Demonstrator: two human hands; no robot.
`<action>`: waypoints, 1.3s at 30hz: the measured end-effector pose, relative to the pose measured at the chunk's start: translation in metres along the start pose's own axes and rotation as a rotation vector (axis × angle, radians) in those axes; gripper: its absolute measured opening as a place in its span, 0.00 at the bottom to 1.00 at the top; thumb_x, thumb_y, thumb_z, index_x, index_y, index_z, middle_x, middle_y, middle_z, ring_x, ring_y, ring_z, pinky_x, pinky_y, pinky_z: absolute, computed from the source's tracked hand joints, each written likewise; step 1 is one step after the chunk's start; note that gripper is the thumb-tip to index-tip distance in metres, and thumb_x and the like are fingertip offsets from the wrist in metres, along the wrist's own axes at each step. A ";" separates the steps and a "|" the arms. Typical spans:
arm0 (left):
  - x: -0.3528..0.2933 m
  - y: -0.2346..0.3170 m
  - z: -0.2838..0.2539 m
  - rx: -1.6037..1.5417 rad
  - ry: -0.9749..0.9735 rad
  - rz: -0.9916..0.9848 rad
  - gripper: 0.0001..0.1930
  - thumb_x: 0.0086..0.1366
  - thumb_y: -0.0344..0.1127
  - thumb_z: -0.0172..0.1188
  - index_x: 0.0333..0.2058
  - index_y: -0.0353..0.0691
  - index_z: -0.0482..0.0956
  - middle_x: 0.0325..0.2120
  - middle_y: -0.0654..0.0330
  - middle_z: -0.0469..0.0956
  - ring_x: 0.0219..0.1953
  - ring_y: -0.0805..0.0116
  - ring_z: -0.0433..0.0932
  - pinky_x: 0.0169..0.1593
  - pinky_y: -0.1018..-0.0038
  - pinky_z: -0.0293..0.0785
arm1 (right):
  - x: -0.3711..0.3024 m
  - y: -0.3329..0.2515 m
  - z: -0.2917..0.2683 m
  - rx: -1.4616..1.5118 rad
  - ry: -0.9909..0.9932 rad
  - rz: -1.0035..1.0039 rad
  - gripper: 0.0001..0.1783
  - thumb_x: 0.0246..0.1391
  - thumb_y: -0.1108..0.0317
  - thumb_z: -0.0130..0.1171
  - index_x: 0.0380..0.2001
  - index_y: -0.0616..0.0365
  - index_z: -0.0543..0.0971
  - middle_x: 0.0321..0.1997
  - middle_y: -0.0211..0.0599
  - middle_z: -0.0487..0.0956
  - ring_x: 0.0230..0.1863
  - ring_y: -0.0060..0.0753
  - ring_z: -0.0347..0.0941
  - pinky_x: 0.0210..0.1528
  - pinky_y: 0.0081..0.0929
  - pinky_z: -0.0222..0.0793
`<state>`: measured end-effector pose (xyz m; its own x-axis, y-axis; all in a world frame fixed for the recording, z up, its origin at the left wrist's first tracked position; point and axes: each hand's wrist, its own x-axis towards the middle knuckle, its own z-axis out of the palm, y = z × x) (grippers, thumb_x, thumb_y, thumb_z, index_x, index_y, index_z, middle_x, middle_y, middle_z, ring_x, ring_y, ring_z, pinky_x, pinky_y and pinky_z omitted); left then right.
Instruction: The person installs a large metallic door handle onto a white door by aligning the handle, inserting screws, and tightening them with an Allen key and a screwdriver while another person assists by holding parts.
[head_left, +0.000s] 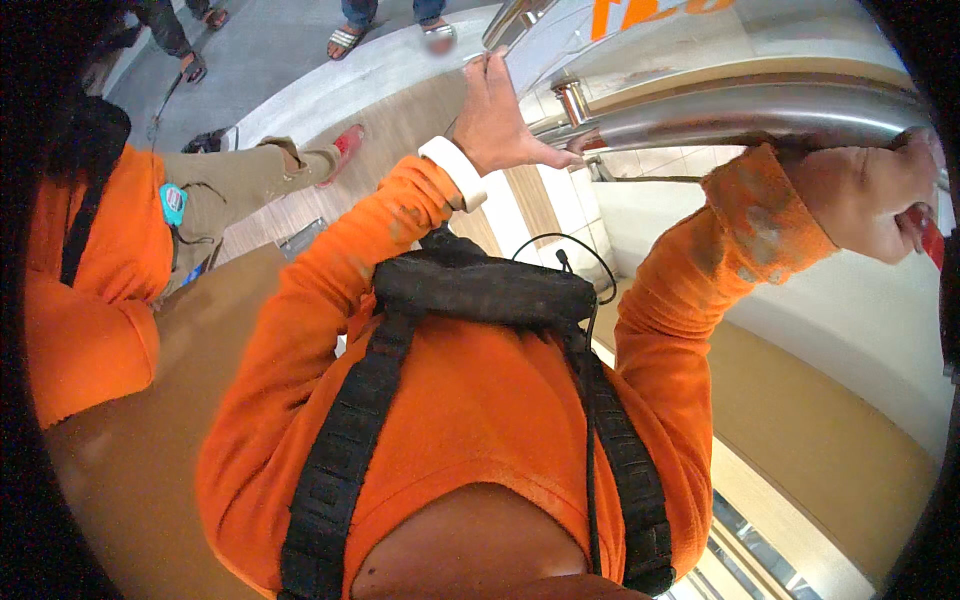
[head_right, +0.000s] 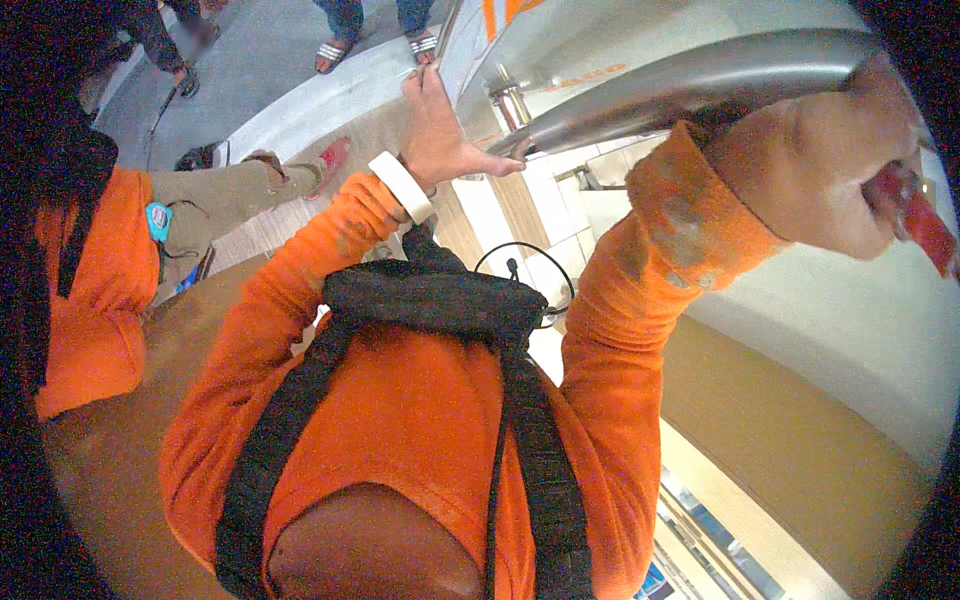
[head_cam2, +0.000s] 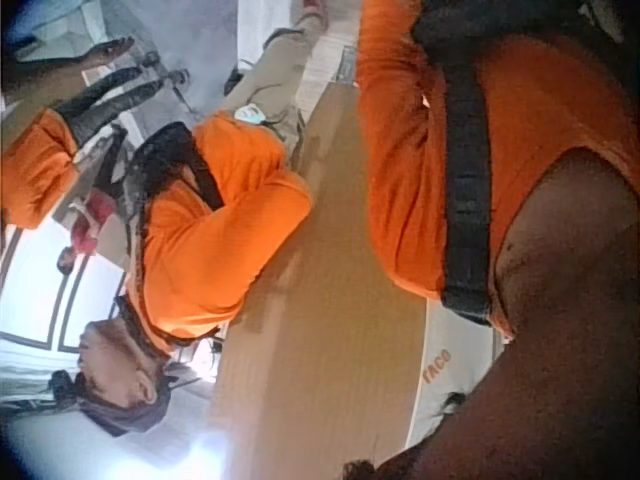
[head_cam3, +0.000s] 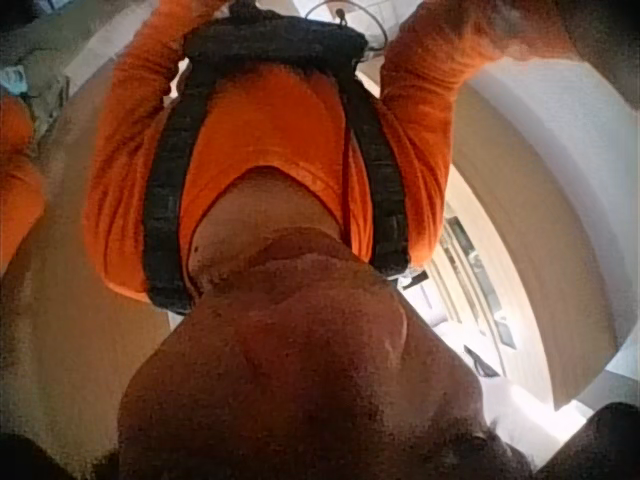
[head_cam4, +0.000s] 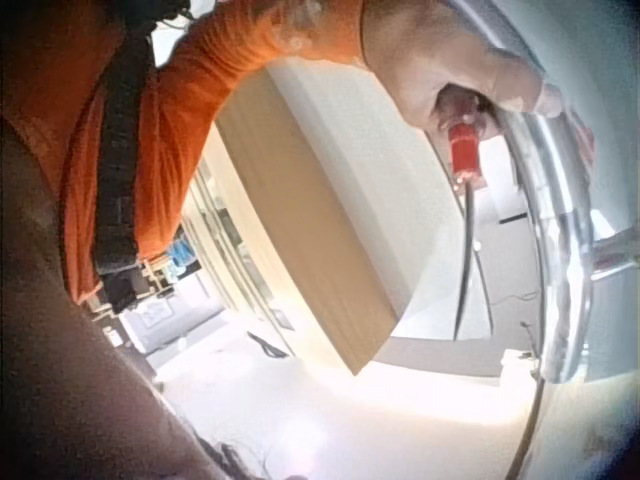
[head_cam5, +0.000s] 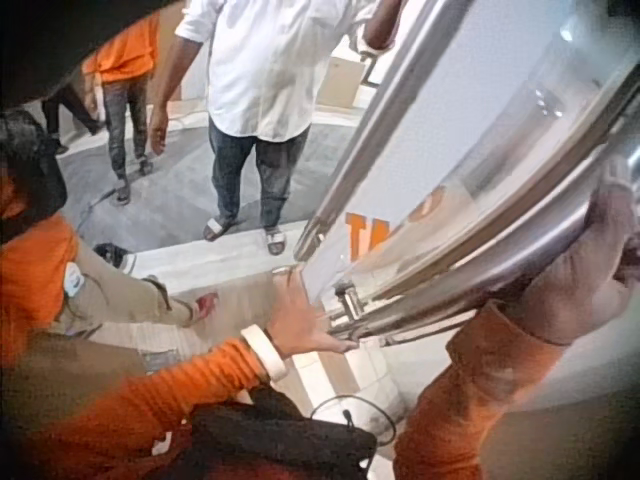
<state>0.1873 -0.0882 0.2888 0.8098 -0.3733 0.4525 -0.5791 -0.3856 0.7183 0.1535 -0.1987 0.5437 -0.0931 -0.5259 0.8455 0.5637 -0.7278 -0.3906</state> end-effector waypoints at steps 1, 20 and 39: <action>0.001 0.000 0.000 0.031 0.005 -0.002 0.72 0.21 0.66 0.74 0.54 0.17 0.45 0.49 0.30 0.54 0.54 0.37 0.55 0.59 0.56 0.58 | 0.001 0.003 0.000 0.023 -0.009 -0.028 0.09 0.40 0.70 0.59 0.21 0.67 0.76 0.25 0.41 0.77 0.23 0.29 0.71 0.26 0.27 0.68; 0.011 0.012 -0.006 0.013 0.013 -0.062 0.70 0.23 0.65 0.74 0.56 0.21 0.45 0.51 0.35 0.57 0.53 0.40 0.59 0.60 0.57 0.56 | -0.116 -0.006 -0.246 -0.303 -0.194 1.195 0.25 0.56 0.51 0.48 0.54 0.46 0.59 0.40 0.34 0.70 0.29 0.25 0.65 0.29 0.27 0.64; 0.007 0.025 -0.011 0.004 0.048 -0.039 0.67 0.25 0.59 0.76 0.54 0.20 0.45 0.48 0.37 0.53 0.53 0.42 0.57 0.58 0.60 0.58 | -0.264 -0.018 -0.358 -0.383 -0.212 1.702 0.21 0.56 0.45 0.47 0.41 0.51 0.70 0.35 0.31 0.69 0.33 0.27 0.65 0.38 0.29 0.65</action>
<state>0.1796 -0.0919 0.3160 0.8352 -0.3168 0.4495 -0.5475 -0.4025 0.7337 -0.1258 -0.2042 0.1969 0.4580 -0.7052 -0.5412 -0.2990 0.4511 -0.8409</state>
